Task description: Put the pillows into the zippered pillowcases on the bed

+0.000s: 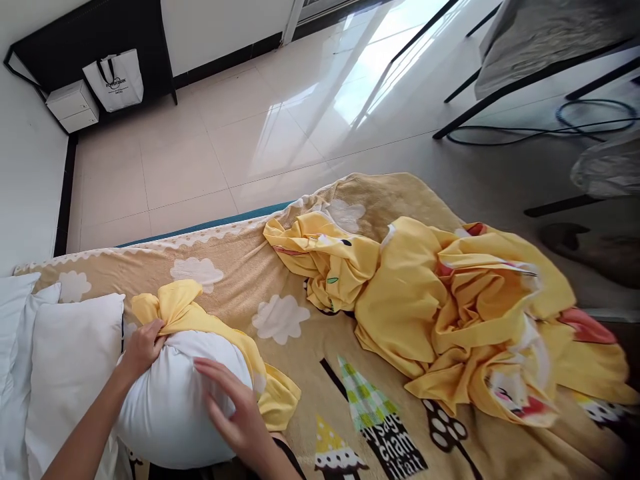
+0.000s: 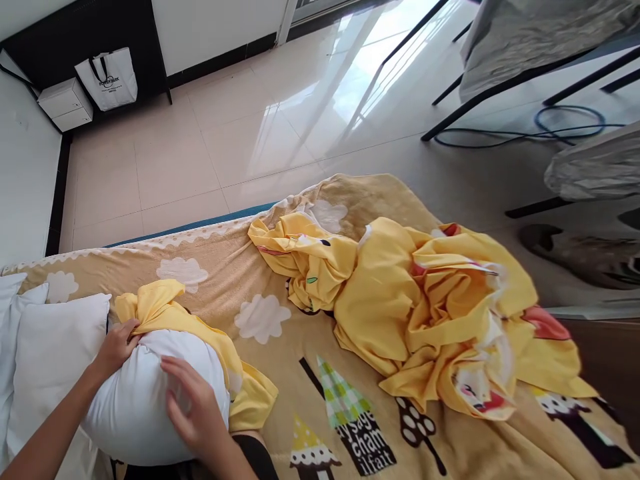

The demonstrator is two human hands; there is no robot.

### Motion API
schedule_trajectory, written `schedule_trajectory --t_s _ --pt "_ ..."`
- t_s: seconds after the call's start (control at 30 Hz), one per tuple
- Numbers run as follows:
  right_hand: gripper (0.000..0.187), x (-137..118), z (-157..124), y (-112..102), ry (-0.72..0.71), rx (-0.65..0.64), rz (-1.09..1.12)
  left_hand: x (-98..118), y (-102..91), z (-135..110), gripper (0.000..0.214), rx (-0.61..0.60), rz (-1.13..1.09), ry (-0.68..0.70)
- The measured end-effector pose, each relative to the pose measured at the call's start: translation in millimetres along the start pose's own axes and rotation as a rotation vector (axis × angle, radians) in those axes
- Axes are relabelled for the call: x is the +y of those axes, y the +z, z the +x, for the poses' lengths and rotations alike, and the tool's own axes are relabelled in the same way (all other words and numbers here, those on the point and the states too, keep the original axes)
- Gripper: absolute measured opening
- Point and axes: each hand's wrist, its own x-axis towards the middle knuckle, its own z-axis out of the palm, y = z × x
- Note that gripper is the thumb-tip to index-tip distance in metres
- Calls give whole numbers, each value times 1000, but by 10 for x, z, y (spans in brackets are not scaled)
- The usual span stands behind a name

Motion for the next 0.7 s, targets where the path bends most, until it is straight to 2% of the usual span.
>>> schedule_trajectory --t_s 0.07,0.1,0.17,0.27,0.37,0.43,0.5,0.57,0.63,0.7 --pt "50 -19 -268 123 -39 172 -254 43 105 12 9 63 82 -68" --pt "59 -6 -342 219 -31 194 -363 81 156 23 7 80 114 -86" --pt "78 58 -333 428 -8 106 -484 172 250 40 14 97 167 -64" --pt "75 195 16 633 31 -74 -481 284 370 21 21 156 224 57" --pt "57 319 464 621 162 -174 -436 318 411 -36 23 184 247 159" --pt "44 386 644 530 244 -185 -432 289 329 -54 23 117 216 179" --pt "41 442 679 405 251 -150 -429 212 138 -40 19 19 100 149" --pt "44 478 596 259 199 -89 -412 92 -116 -11 18 -89 -110 95" --pt "47 466 446 119 133 -38 -395 -41 -325 11 32 -208 -336 48" --pt "48 367 275 33 69 10 -410 -148 -382 22 42 -296 -513 4"
